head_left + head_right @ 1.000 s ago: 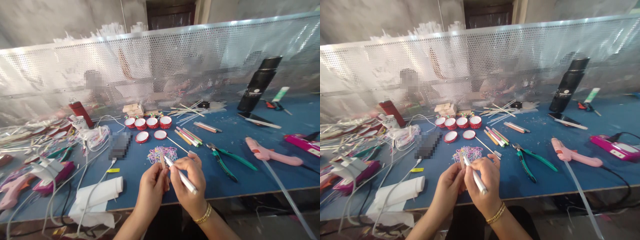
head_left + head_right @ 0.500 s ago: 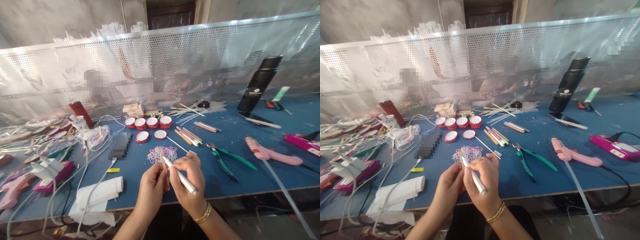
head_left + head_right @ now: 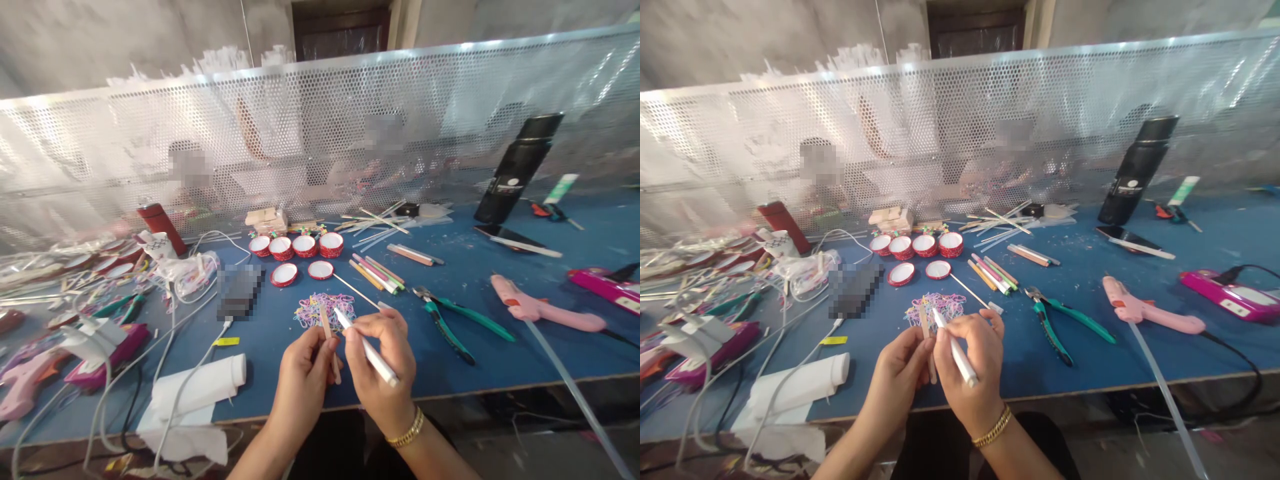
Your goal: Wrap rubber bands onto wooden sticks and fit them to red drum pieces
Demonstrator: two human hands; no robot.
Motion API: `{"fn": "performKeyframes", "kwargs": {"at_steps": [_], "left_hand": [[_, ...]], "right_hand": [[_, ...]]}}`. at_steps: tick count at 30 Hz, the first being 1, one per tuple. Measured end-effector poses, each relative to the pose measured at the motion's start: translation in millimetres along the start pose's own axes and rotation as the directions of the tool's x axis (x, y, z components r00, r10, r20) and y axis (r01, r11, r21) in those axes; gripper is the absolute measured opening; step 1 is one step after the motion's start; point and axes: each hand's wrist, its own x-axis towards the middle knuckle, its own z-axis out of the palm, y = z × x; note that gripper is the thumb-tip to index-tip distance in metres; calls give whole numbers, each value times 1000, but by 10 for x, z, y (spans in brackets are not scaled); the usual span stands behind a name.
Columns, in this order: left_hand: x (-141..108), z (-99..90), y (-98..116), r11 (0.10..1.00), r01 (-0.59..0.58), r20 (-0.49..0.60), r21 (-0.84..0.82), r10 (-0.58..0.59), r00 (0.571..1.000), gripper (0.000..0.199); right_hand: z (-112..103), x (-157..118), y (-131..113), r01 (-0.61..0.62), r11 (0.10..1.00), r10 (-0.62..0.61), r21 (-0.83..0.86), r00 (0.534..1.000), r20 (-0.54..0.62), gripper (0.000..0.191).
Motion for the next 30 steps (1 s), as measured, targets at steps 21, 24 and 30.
{"fn": "performKeyframes", "kwargs": {"at_steps": [21,24,30], "left_hand": [[-34,-35,33,996,18,56,-89,-13,998,41],[-24,-30,28,997,23,65,-79,-18,998,43],[-28,-40,-6,1000,5,103,-10,-4,995,41]], "right_hand": [[7,21,36,-85,995,74,55,981,179,14],[8,27,52,-166,984,150,69,970,190,11],[33,19,82,-356,926,321,127,918,234,15]]}}
